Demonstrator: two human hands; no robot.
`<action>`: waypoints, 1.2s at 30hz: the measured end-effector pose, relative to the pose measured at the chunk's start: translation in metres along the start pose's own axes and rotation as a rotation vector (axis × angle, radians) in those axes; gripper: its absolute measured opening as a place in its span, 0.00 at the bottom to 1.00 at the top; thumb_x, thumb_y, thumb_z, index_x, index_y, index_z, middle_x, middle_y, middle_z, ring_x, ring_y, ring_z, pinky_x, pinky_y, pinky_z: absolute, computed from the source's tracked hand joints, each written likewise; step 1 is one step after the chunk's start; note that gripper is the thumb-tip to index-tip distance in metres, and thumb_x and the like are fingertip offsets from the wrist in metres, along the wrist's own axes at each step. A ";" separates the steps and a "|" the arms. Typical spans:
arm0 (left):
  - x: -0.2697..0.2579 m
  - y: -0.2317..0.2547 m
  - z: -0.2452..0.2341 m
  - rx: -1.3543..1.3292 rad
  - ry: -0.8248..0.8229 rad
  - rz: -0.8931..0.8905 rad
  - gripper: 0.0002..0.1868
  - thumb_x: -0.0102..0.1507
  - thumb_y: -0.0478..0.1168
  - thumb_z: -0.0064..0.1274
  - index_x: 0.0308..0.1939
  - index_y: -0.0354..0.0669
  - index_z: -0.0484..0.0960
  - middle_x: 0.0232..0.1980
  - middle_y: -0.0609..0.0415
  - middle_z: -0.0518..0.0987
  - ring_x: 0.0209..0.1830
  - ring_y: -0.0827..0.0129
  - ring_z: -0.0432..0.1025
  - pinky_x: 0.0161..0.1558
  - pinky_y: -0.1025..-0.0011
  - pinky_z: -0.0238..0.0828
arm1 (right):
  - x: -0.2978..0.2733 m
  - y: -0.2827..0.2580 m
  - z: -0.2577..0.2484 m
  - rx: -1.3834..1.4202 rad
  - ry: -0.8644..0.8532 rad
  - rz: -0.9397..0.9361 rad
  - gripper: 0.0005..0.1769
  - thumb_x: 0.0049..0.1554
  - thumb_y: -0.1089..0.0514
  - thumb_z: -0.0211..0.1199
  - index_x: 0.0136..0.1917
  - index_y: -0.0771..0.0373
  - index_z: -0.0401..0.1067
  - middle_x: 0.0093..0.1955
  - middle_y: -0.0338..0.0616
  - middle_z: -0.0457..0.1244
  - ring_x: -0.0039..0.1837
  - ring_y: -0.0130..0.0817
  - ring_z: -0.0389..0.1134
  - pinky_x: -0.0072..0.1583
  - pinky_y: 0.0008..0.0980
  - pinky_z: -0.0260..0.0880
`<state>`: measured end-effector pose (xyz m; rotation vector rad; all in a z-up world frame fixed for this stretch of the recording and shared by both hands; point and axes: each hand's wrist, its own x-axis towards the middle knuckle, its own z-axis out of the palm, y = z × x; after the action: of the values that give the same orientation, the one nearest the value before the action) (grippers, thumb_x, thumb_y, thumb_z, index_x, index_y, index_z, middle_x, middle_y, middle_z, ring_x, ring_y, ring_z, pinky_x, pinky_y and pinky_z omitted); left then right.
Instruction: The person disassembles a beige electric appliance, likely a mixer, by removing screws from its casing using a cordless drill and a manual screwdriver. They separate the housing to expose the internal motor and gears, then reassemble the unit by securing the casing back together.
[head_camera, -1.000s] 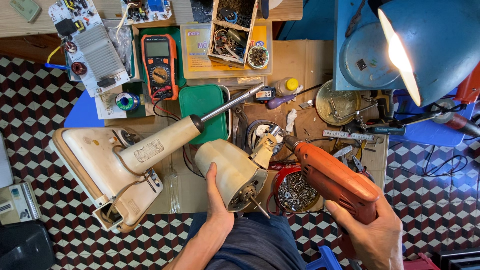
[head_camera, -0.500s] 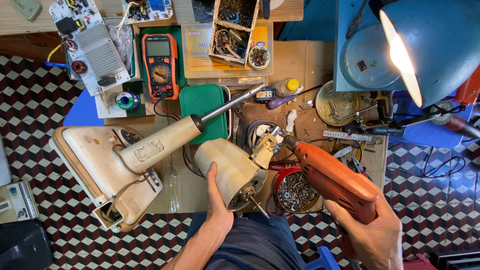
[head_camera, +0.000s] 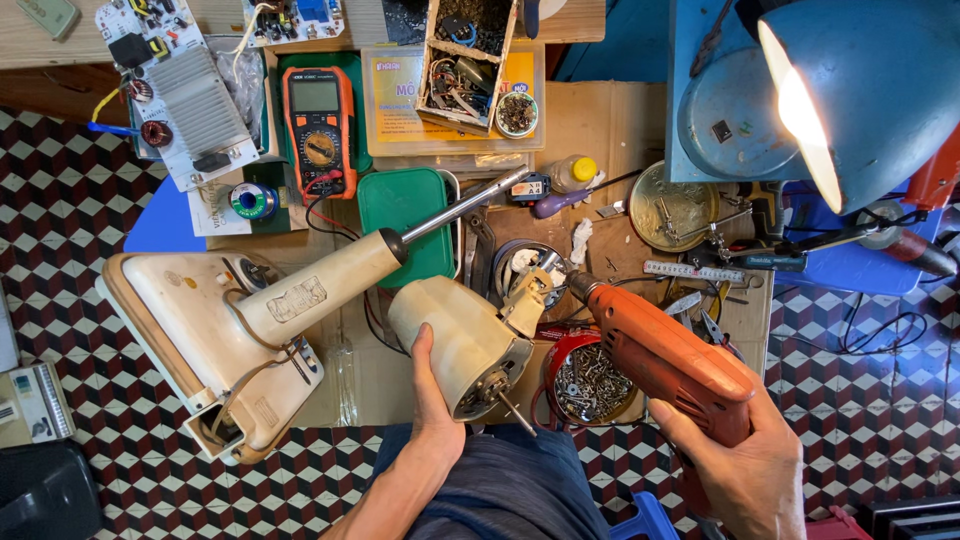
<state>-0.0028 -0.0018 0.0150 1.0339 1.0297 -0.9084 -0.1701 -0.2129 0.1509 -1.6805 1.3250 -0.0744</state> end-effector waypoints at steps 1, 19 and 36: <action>0.000 0.000 0.000 -0.003 0.006 -0.001 0.53 0.51 0.71 0.54 0.73 0.45 0.65 0.69 0.49 0.72 0.68 0.58 0.67 0.65 0.58 0.65 | 0.000 -0.001 0.000 -0.017 -0.003 0.011 0.42 0.45 0.60 0.74 0.71 0.68 0.66 0.59 0.50 0.70 0.58 0.33 0.73 0.57 0.32 0.75; 0.001 -0.001 0.001 0.021 0.017 0.015 0.53 0.51 0.70 0.54 0.73 0.46 0.65 0.68 0.50 0.73 0.68 0.59 0.67 0.65 0.58 0.64 | 0.013 -0.065 -0.010 -0.317 -0.077 0.032 0.41 0.44 0.47 0.75 0.69 0.57 0.68 0.56 0.45 0.72 0.57 0.33 0.74 0.58 0.34 0.73; 0.012 0.000 -0.003 -0.125 -0.118 -0.038 0.42 0.56 0.65 0.53 0.68 0.46 0.71 0.61 0.51 0.78 0.60 0.59 0.73 0.60 0.59 0.70 | 0.054 -0.130 -0.011 -0.677 -0.338 -0.088 0.48 0.46 0.41 0.71 0.76 0.50 0.60 0.52 0.52 0.73 0.52 0.44 0.78 0.55 0.41 0.77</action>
<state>-0.0002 -0.0006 0.0030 0.8493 0.9969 -0.9137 -0.0611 -0.2678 0.2210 -2.1862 1.0727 0.6457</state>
